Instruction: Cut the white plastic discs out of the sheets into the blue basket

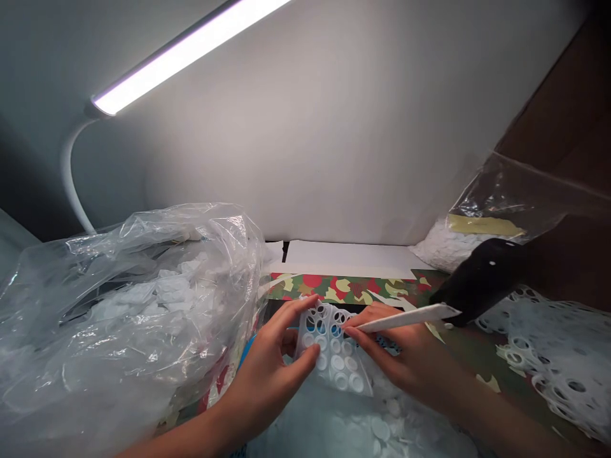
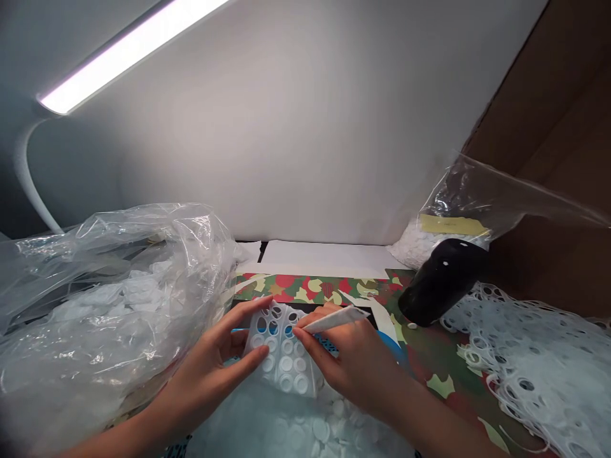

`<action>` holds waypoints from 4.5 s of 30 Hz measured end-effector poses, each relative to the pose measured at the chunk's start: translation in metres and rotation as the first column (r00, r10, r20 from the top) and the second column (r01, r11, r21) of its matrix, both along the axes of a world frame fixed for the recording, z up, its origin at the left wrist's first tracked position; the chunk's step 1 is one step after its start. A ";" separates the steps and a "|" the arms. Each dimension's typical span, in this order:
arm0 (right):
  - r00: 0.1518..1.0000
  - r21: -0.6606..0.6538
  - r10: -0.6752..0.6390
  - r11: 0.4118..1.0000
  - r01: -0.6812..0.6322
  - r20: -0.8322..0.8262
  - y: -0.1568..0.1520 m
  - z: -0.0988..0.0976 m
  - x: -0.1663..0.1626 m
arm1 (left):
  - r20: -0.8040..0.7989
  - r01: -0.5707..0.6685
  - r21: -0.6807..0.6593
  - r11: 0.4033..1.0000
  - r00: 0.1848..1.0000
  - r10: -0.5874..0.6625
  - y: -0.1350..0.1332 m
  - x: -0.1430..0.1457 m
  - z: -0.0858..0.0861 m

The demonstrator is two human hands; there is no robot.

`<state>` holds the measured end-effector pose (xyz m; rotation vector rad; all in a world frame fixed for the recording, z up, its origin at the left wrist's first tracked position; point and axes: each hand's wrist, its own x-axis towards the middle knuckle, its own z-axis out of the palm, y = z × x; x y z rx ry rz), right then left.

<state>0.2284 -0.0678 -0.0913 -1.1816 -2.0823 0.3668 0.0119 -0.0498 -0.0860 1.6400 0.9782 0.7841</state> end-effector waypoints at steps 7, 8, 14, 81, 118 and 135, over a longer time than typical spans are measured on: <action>0.997 0.012 0.066 0.998 -0.067 0.037 -0.001 0.002 -0.002 | -0.018 0.006 0.008 1.000 1.000 -0.006 0.000 0.000 0.000; 0.998 0.001 0.069 0.998 -0.069 0.012 -0.001 0.004 -0.004 | -0.022 0.009 0.008 1.000 1.000 -0.008 0.000 0.001 0.000; 0.999 -0.036 -0.038 0.999 0.037 -0.022 -0.003 0.037 0.011 | -0.030 0.044 -0.060 0.997 0.998 -0.046 0.005 0.000 0.002; 0.808 -0.537 -0.585 0.706 0.462 -0.074 -0.034 -0.053 0.157 | -0.145 0.052 0.140 0.989 0.989 -0.031 0.006 -0.003 -0.008; 0.604 -0.580 -0.344 0.776 -0.250 -0.720 0.011 0.018 -0.008 | 0.291 0.118 -0.073 0.990 0.952 -0.092 0.019 -0.001 -0.007; 0.749 -0.413 -0.030 0.848 -0.332 -0.662 0.117 0.004 0.001 | 0.145 0.046 0.130 0.990 0.987 -0.065 0.119 0.007 -0.005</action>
